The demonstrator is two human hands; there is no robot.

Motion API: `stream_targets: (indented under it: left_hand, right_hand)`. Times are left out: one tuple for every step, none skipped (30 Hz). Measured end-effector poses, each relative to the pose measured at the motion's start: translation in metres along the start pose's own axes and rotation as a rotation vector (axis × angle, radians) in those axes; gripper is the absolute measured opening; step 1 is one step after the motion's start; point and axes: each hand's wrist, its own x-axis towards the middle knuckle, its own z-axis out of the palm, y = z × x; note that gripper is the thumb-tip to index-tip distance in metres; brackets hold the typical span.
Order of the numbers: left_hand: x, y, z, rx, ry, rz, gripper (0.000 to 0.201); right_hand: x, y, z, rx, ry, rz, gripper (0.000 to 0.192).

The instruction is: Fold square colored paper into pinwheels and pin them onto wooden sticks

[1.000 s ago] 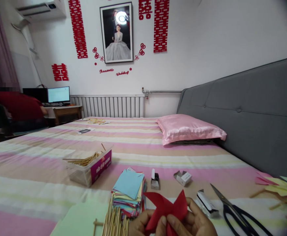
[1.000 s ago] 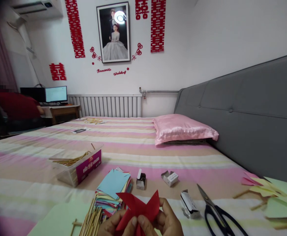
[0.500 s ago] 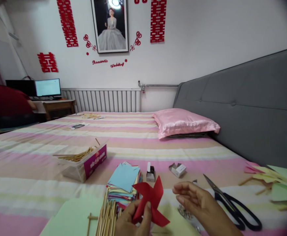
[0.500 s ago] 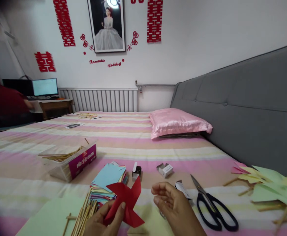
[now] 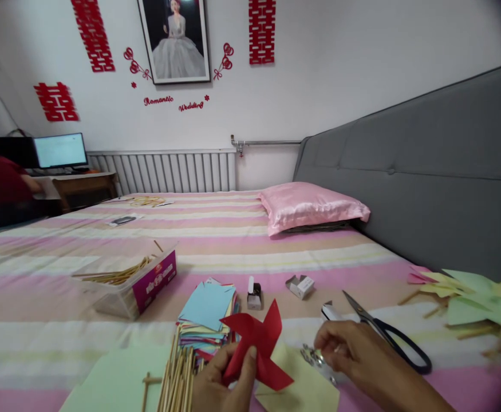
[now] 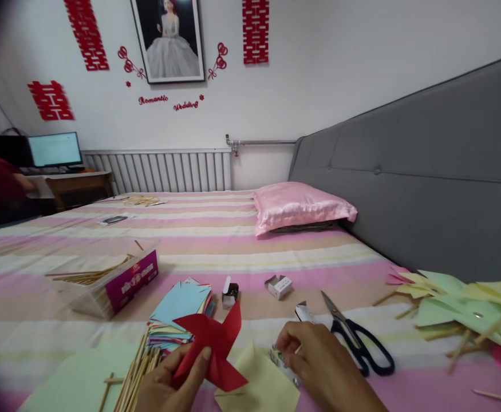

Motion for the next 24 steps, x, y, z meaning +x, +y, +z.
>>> stream_targets:
  left_hand:
    - [0.0,0.002,-0.001,-0.005,-0.037,-0.032,0.029]
    - [0.0,0.003,-0.002,-0.003,-0.07,-0.058,0.03]
    - [0.0,0.005,-0.002,-0.004,-0.089,-0.077,0.031]
    - [0.0,0.006,-0.002,-0.01,-0.081,-0.088,0.031]
    - [0.0,0.007,-0.002,-0.018,-0.074,-0.098,0.031]
    - [0.0,0.007,-0.002,-0.032,-0.062,-0.101,0.031]
    - [0.001,0.006,-0.002,-0.042,-0.051,-0.097,0.032]
    - [0.001,0.005,-0.001,-0.042,-0.046,-0.086,0.032]
    - [0.002,0.003,-0.001,-0.032,-0.046,-0.077,0.033]
    - [0.003,0.0,-0.001,-0.028,-0.049,-0.074,0.033]
    - [0.005,-0.002,-0.002,-0.052,-0.063,-0.087,0.034]
    - [0.006,-0.005,-0.001,-0.11,-0.088,-0.12,0.034]
    - [0.006,-0.006,-0.001,-0.201,-0.13,-0.169,0.035]
    - [0.007,-0.007,-0.001,-0.311,-0.166,-0.221,0.034]
    - [0.007,-0.007,0.0,-0.406,-0.181,-0.26,0.034]
    - [0.006,-0.005,0.001,-0.474,-0.182,-0.287,0.034]
    - [0.005,-0.003,0.003,-0.512,-0.17,-0.3,0.033]
    - [0.004,-0.001,0.004,-0.531,-0.156,-0.305,0.033]
    - [0.003,0.001,0.005,-0.545,-0.148,-0.308,0.033]
    - [0.002,0.002,0.005,-0.551,-0.141,-0.307,0.033]
    - [0.002,0.002,0.005,-0.552,-0.135,-0.305,0.033]
    - [0.002,0.001,0.005,-0.544,-0.133,-0.302,0.033]
    - [0.003,-0.001,0.004,-0.526,-0.132,-0.292,0.033]
    - [0.004,-0.005,0.003,-0.496,-0.131,-0.276,0.033]
  right_hand:
    - [-0.001,0.004,-0.002,-0.104,0.009,0.017,0.028]
    - [-0.002,0.008,-0.004,-0.174,0.005,0.025,0.032]
    - [-0.002,0.012,-0.003,-0.203,-0.011,0.029,0.036]
    - [-0.002,0.014,-0.002,-0.207,-0.035,0.028,0.039]
    - [-0.001,0.016,0.001,-0.212,-0.061,0.02,0.04]
    - [0.001,0.017,0.005,-0.214,-0.086,0.01,0.04]
    - [0.003,0.018,0.009,-0.214,-0.105,0.003,0.039]
    - [0.006,0.019,0.013,-0.215,-0.116,-0.001,0.037]
    - [0.009,0.02,0.018,-0.22,-0.117,-0.001,0.035]
    - [0.011,0.021,0.021,-0.227,-0.113,0.002,0.034]
    - [0.014,0.022,0.025,-0.235,-0.106,0.008,0.032]
    - [0.015,0.024,0.028,-0.242,-0.099,0.014,0.031]
    - [0.017,0.025,0.03,-0.249,-0.091,0.017,0.029]
    - [0.018,0.026,0.031,-0.256,-0.083,0.019,0.028]
    - [0.018,0.026,0.033,-0.262,-0.075,0.018,0.027]
    - [0.019,0.027,0.033,-0.27,-0.065,0.015,0.027]
    - [0.019,0.028,0.034,-0.278,-0.054,0.009,0.027]
    - [0.019,0.028,0.034,-0.283,-0.047,0.001,0.027]
    - [0.019,0.029,0.033,-0.282,-0.044,-0.006,0.027]
    - [0.019,0.03,0.032,-0.275,-0.049,-0.013,0.026]
    - [0.019,0.032,0.03,-0.264,-0.054,-0.019,0.026]
    - [0.019,0.034,0.027,-0.25,-0.055,-0.024,0.026]
    - [0.019,0.036,0.024,-0.238,-0.049,-0.025,0.025]
    - [0.019,0.038,0.021,-0.229,-0.034,-0.023,0.025]
